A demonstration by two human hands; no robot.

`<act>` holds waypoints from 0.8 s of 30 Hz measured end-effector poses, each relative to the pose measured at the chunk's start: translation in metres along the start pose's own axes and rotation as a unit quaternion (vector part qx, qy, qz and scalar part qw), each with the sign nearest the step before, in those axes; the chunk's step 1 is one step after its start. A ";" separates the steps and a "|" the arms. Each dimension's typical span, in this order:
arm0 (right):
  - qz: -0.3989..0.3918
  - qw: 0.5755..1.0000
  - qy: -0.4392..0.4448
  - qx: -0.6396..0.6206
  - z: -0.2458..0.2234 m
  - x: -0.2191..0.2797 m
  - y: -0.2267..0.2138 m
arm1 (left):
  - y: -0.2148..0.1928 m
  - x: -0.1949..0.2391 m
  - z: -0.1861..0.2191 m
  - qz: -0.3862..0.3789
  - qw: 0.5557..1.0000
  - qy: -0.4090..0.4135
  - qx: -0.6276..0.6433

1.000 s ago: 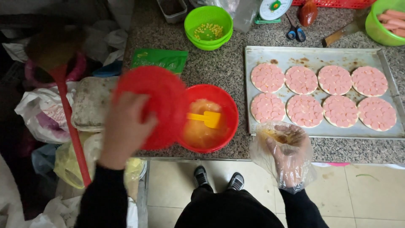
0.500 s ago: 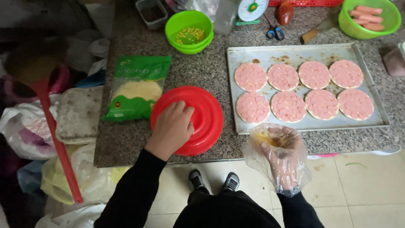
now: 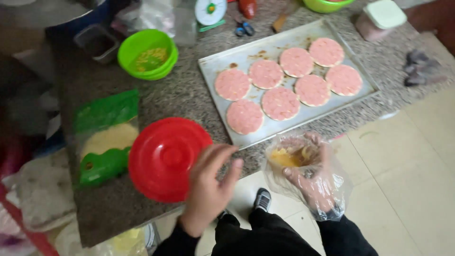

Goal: The person prepares small pizzas by brushing a yellow sauce onto dough rounds topped with sliced sausages, then sprinkles corn kernels over each. The person uses a plastic bag as a glove and a yellow spatula to apply the sauce, then adds corn by hand from a green colander.

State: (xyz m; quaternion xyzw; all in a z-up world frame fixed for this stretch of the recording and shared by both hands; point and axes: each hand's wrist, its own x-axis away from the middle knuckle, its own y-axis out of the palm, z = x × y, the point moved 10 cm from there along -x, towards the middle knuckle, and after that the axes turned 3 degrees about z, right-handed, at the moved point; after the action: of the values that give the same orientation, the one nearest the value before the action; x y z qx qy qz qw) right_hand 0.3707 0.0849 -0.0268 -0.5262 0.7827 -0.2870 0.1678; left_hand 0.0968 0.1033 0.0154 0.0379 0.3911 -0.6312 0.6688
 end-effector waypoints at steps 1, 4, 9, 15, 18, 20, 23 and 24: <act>-0.068 0.982 -0.066 -0.164 -0.010 0.001 0.009 | 0.026 0.005 -0.008 -0.026 0.996 -0.048 0.071; -0.150 0.888 -0.150 -0.409 -0.004 0.010 0.003 | 0.111 0.031 -0.051 -0.108 0.953 -0.220 0.180; -0.184 0.832 -0.207 -0.480 0.015 0.009 -0.036 | 0.217 0.066 -0.046 -0.294 0.781 -0.497 0.238; -0.199 0.831 -0.197 -0.481 0.072 -0.013 -0.098 | 0.318 0.062 0.013 -0.341 0.748 -0.461 0.335; -0.164 0.864 -0.226 -0.419 0.100 -0.032 -0.133 | 0.371 0.067 0.022 -0.327 0.707 -0.427 0.459; -0.134 0.901 -0.221 -0.349 0.122 -0.045 -0.154 | 0.394 0.084 0.001 -0.286 0.689 -0.487 0.454; -0.104 0.874 -0.256 -0.401 0.125 -0.056 -0.183 | 0.405 0.079 -0.016 -0.232 0.664 -0.521 0.483; -0.104 0.872 -0.259 -0.403 0.140 -0.067 -0.188 | 0.391 0.060 0.000 -0.231 0.667 -0.519 0.482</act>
State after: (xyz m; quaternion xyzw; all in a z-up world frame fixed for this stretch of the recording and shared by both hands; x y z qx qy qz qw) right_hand 0.6124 0.0559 -0.0206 -0.6819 0.6998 0.1840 0.1066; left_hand 0.4328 0.1325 -0.1923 -0.0705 -0.3815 -0.7836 0.4853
